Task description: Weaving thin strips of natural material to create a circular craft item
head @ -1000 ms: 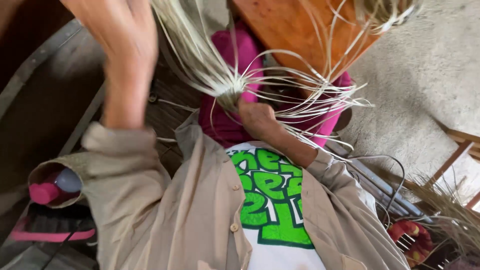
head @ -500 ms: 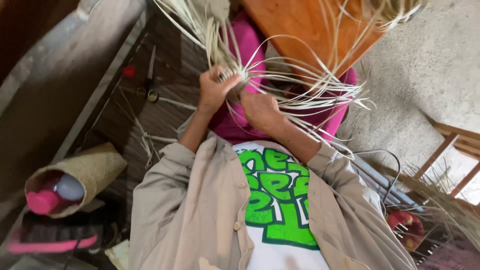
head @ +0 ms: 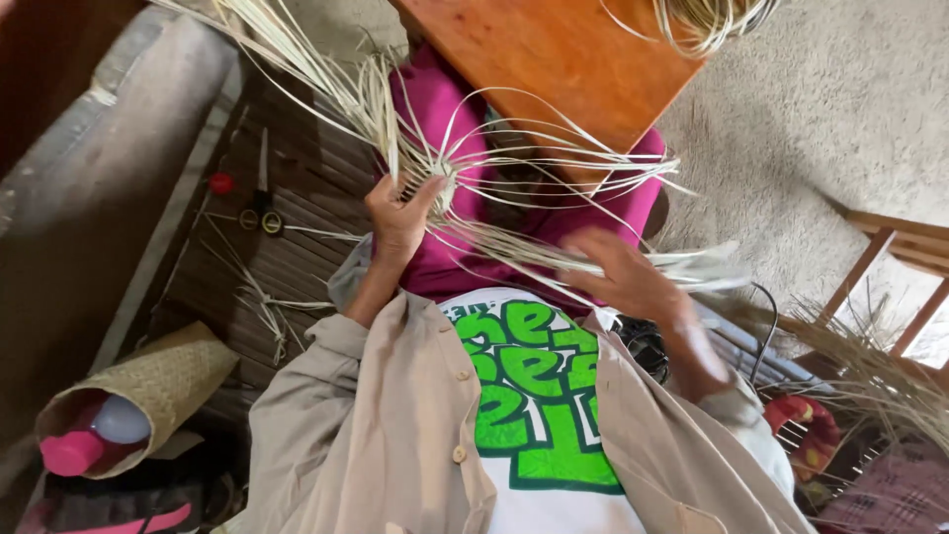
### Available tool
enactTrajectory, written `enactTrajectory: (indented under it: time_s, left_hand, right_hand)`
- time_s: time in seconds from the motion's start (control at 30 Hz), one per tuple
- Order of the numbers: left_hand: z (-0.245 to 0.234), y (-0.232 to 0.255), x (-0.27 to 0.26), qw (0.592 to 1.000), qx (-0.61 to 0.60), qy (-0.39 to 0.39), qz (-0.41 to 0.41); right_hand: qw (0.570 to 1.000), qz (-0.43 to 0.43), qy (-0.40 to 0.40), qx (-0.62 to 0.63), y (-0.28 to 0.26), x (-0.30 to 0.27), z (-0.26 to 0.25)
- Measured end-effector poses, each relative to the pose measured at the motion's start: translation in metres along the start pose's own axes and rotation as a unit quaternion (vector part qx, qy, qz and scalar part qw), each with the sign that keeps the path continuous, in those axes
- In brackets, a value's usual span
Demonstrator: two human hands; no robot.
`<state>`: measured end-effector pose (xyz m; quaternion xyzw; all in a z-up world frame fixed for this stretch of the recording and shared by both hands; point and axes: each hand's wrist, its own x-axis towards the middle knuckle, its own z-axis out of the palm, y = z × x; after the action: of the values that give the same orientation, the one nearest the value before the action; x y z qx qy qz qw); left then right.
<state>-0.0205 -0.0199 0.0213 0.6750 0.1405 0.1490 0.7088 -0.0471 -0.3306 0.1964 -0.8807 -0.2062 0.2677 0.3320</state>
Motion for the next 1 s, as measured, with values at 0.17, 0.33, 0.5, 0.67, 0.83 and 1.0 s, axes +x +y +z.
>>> enactTrajectory:
  time_s: [0.17,0.33,0.5,0.67,0.83,1.0]
  left_hand:
    - [0.000,0.031,-0.007,0.999,0.031,0.022,0.024]
    - [-0.003,0.034,0.009,0.993,0.102,-0.004,0.054]
    - [-0.029,0.058,0.075,0.999,0.018,0.004,0.038]
    - [-0.045,0.049,0.078,0.995,-0.008,0.094,-0.025]
    - [-0.020,0.039,0.031,0.995,0.069,-0.069,-0.020]
    - [-0.024,0.096,0.102,0.974,0.039,0.006,0.223]
  right_hand:
    - [0.967,-0.135,0.185,-0.110,-0.023,0.092,0.104]
    - [0.900,-0.098,0.194,-0.377,0.020,0.143,0.202]
    - [0.920,-0.076,0.159,-0.350,0.005,0.142,0.188]
    - [0.936,-0.036,0.119,-0.330,0.000,0.147,0.188]
    - [0.938,-0.031,0.110,-0.326,-0.003,0.143,0.187]
    - [0.948,-0.009,0.090,-0.305,0.009,0.134,0.189]
